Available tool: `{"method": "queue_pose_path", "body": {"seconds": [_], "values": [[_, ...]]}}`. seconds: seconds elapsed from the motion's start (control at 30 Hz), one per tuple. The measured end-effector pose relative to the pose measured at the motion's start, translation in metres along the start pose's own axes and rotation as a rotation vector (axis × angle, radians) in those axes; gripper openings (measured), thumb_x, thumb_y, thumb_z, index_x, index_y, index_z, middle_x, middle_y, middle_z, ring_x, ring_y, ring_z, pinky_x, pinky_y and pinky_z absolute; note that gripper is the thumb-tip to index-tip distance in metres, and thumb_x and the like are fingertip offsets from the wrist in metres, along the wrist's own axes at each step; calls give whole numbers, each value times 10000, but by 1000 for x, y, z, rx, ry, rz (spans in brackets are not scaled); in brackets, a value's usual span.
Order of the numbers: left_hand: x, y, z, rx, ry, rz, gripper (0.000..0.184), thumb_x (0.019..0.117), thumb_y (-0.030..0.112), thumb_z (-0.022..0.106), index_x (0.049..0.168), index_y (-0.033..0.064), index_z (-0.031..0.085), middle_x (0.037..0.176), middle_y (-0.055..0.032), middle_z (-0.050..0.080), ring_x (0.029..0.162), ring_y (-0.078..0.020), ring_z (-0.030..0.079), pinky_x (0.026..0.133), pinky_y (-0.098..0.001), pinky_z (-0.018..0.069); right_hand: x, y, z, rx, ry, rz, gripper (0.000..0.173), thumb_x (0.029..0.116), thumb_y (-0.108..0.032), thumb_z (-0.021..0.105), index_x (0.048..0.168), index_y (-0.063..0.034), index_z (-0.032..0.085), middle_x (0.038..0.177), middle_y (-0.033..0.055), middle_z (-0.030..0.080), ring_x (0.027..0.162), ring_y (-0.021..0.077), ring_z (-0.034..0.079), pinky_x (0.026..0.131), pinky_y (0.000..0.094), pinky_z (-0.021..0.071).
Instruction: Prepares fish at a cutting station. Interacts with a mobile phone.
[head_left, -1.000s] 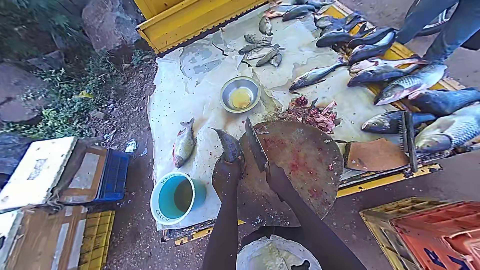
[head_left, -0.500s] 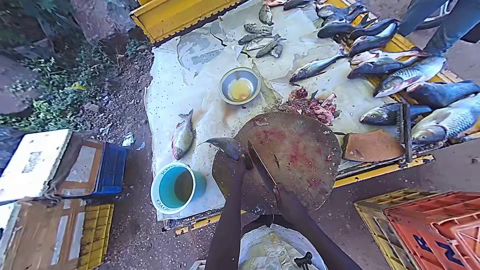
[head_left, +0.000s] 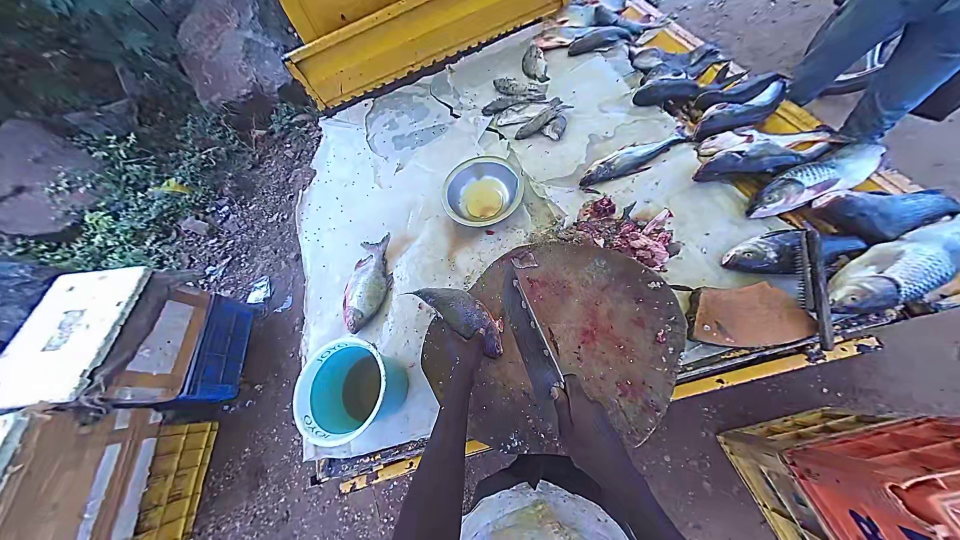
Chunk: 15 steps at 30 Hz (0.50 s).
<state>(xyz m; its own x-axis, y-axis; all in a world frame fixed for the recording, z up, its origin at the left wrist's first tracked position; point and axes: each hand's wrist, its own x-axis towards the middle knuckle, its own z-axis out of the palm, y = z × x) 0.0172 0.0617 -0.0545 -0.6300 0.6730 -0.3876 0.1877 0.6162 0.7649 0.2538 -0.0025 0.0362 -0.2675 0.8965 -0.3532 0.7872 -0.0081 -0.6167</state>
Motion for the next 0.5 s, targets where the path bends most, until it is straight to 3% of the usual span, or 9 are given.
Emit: {"method": "queue_pose_path", "body": {"seconds": [0.07, 0.13, 0.17, 0.23, 0.27, 0.37, 0.4, 0.5], "values": [[-45, -24, -9, 127, -58, -113, 785, 929, 280, 757, 1532, 11, 332, 1365, -267, 589, 1264, -400, 581, 1046, -582, 466, -33, -11, 4, 195, 191, -33, 321, 1106, -291, 387, 1260, -36, 505, 674, 41, 568, 577, 188, 617, 577, 384, 546], [-25, 2, -1, 144, -27, -107, 725, 934, 271, 758, 1495, -3, 390, 1335, -273, 605, 1256, -402, 590, 1054, -574, 465, 3, -21, 9, 196, 333, -103, 356, 1083, -252, 408, 1294, 11, 522, 657, 51, 586, 560, 191, 627, 554, 377, 556], [-27, 3, -1, 168, -13, -107, 682, 931, 271, 758, 1461, -17, 441, 1305, -271, 623, 1236, -396, 604, 1044, -564, 472, 6, -19, 20, 100, 233, -41, 366, 1085, -261, 400, 1310, 1, 519, 717, 102, 638, 641, 255, 680, 614, 420, 575], [-31, 5, 1, 207, -14, -97, 625, 935, 282, 741, 1416, -27, 489, 1263, -258, 646, 1208, -376, 624, 1030, -549, 492, 15, -11, 28, -64, -225, 164, 422, 1124, -330, 322, 1425, -52, 421, 1060, 203, 686, 1008, 375, 713, 858, 540, 580], [-36, 5, 1, 238, -30, -109, 638, 942, 295, 735, 1429, -26, 476, 1271, -254, 644, 1213, -370, 624, 1033, -544, 490, 14, -8, 29, -86, -325, 215, 424, 1127, -349, 316, 1426, -66, 418, 1118, 207, 673, 1056, 377, 701, 882, 546, 572], [-22, 24, 3, 242, -33, -105, 734, 941, 286, 732, 1514, 0, 376, 1307, -249, 631, 1228, -367, 622, 1047, -543, 487, 29, -18, 26, -35, -196, 197, 416, 1128, -354, 322, 1416, -73, 430, 978, 175, 684, 920, 345, 720, 801, 504, 583], [-39, 2, -3, 268, -48, -125, 743, 929, 286, 743, 1508, -5, 380, 1289, -255, 638, 1213, -376, 628, 1032, -555, 495, 7, -17, 41, -51, -266, 234, 413, 1127, -344, 316, 1428, -79, 416, 1012, 182, 687, 961, 353, 720, 824, 512, 584], [-22, -4, -5, 167, -67, -82, 776, 915, 292, 763, 1526, 5, 380, 1334, -238, 625, 1245, -350, 615, 1053, -528, 494, 37, 13, 30, -176, -380, 140, 411, 1124, -341, 327, 1400, -57, 437, 1123, 228, 671, 1072, 403, 697, 870, 570, 573]]}}
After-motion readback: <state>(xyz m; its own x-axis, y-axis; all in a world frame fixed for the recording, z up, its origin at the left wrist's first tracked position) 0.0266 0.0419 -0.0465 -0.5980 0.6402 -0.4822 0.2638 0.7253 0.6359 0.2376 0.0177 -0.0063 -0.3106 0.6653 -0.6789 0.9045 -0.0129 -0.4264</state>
